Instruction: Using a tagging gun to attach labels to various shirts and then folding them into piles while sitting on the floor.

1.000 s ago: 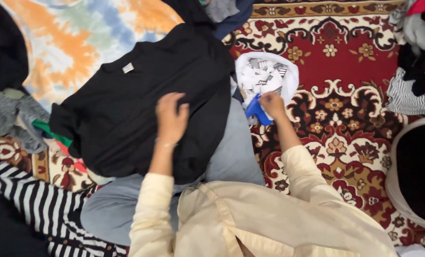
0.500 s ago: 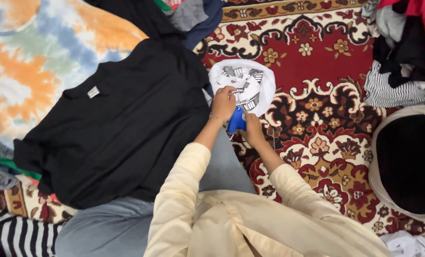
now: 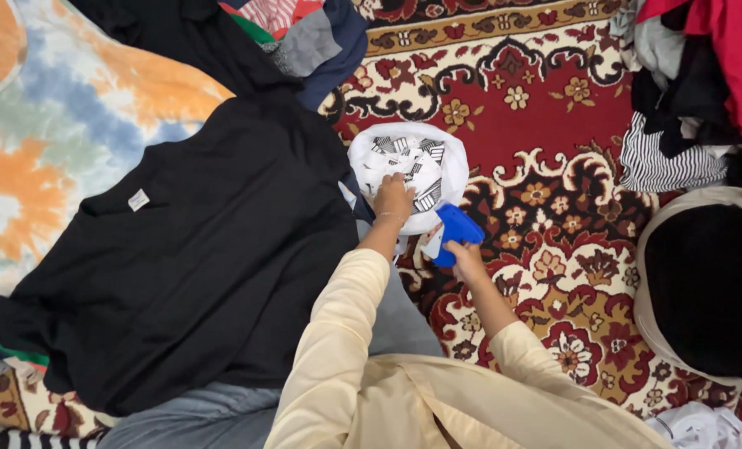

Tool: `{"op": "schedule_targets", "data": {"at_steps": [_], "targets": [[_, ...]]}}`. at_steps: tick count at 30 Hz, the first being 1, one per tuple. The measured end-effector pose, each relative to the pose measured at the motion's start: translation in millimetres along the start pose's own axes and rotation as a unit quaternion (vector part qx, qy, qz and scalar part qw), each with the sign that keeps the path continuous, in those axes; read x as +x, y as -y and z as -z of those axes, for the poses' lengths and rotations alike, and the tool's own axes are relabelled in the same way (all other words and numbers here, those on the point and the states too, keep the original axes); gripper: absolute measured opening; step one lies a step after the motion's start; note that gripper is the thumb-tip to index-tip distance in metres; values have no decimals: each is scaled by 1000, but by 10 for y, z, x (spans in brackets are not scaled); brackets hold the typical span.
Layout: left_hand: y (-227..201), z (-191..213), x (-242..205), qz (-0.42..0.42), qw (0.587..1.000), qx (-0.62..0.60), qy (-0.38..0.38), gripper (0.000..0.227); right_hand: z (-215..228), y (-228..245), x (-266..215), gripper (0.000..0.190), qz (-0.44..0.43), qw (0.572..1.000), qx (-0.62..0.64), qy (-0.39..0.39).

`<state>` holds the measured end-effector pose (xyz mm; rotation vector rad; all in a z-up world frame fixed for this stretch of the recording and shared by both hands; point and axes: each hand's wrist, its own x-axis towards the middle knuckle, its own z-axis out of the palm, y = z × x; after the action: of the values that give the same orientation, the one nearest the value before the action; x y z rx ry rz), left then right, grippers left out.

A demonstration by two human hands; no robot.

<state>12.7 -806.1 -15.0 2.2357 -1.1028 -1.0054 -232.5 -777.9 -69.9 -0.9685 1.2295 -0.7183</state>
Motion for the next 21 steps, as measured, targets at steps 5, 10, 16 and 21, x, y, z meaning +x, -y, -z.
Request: {"op": "schedule_targets", "data": {"at_steps": [5, 10, 16, 21], "targets": [[-53, 31, -11, 39, 999, 17, 30, 26, -240, 282, -157, 68, -18, 999, -32, -23], [153, -314, 276, 75, 995, -51, 42, 12, -123, 107, -34, 69, -28, 998, -32, -36], [192, -170, 252, 136, 970, -200, 2, 26, -46, -57, 23, 67, -11, 998, -41, -43], [40, 163, -32, 126, 978, -160, -37, 39, -81, -86, 2, 64, -17, 999, -33, -40]]}}
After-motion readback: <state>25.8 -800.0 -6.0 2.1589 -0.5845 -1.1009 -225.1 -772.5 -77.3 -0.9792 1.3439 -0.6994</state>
